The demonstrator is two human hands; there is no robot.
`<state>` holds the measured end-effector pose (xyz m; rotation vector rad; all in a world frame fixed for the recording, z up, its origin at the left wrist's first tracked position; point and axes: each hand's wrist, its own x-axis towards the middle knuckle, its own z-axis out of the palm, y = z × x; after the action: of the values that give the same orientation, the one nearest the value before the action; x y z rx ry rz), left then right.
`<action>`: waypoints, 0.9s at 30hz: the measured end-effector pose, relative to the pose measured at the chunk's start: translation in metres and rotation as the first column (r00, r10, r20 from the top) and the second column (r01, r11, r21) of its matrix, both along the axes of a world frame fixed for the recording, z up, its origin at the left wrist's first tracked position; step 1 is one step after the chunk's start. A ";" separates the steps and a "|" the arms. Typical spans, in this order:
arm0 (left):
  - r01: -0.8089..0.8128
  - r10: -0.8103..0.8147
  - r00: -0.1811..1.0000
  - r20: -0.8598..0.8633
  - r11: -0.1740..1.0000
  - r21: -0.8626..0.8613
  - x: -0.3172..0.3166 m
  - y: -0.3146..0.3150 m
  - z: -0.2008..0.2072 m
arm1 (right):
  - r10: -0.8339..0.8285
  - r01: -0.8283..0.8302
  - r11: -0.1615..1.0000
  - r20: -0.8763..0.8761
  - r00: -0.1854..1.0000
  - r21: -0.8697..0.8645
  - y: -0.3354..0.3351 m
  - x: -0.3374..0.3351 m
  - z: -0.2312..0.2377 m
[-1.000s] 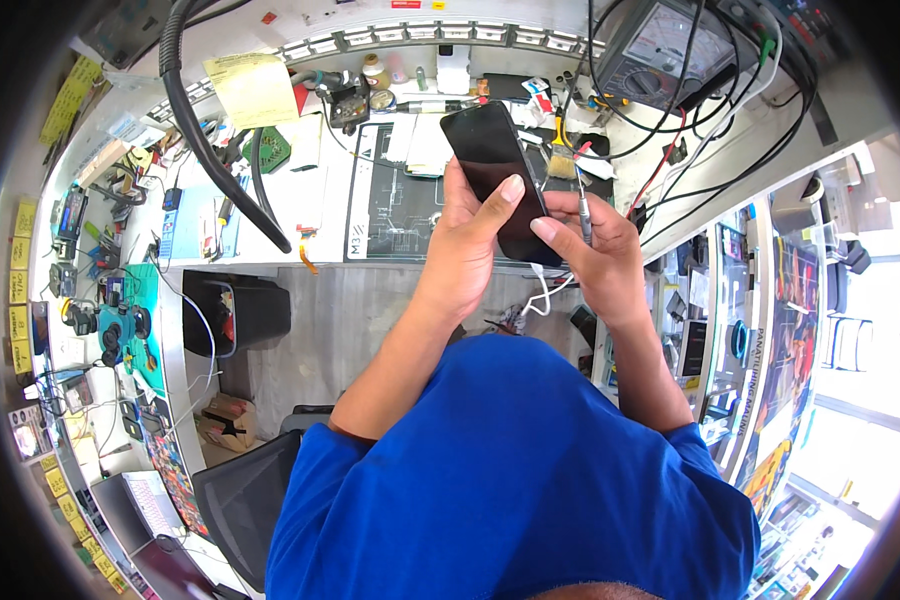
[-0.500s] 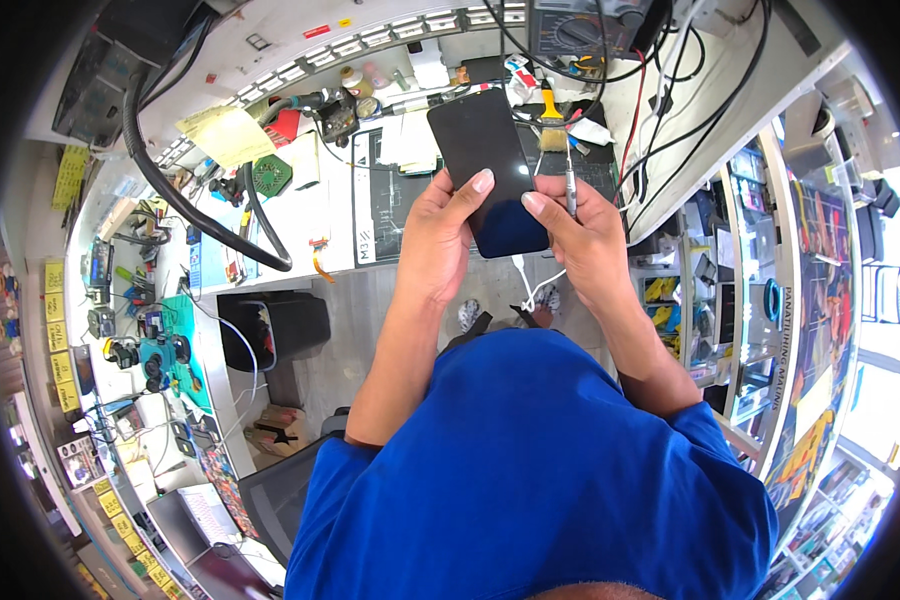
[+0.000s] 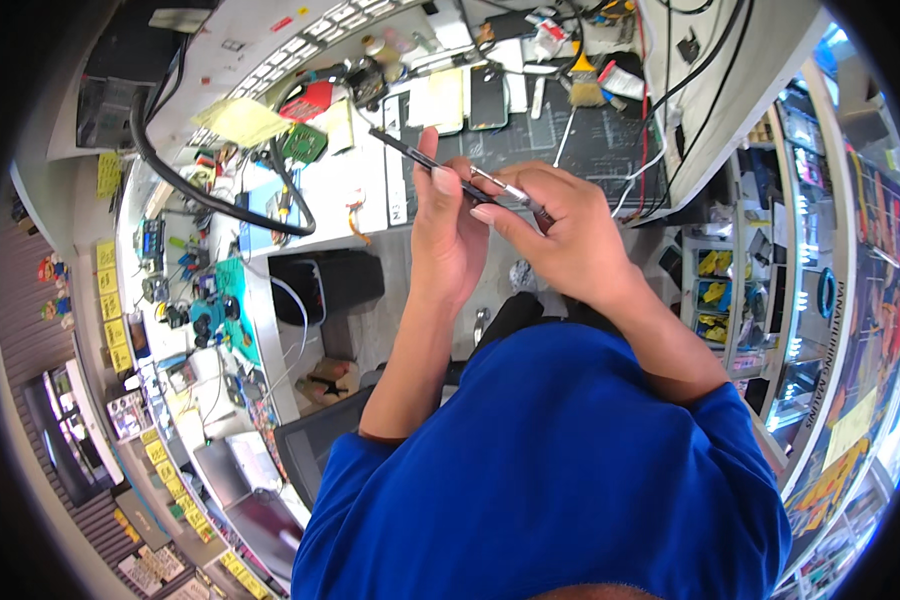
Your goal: The person disassembles a smartphone, removes the back cover, and manipulates internal components using a screwdriver and a prying tool. The person then reassembles the device and places it on the workbench.
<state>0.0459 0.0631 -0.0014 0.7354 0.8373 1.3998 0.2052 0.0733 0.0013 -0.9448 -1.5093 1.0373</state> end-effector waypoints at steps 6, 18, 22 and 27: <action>-0.066 0.060 0.964 0.260 0.998 0.014 -0.006 -0.016 0.000 | 0.089 -0.231 0.875 -0.327 0.941 -0.426 -0.013 0.040 0.017; 0.203 -0.308 0.763 0.568 0.949 0.242 -0.006 -0.007 0.013 | -0.014 -0.026 0.992 0.321 0.947 0.122 -0.090 -0.002 0.027; 0.256 -0.375 0.693 0.616 0.927 0.275 -0.008 -0.003 0.013 | -0.119 0.024 0.979 0.470 0.875 0.204 -0.104 -0.016 0.031; 0.317 -0.442 0.638 0.631 0.897 0.309 -0.013 0.000 0.014 | -0.168 0.076 0.979 0.532 0.830 0.191 -0.112 -0.030 0.044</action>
<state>0.0334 0.0628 0.0130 0.4143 -0.0475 1.2173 0.1752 -0.0391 0.0451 -1.2722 -1.9352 0.5532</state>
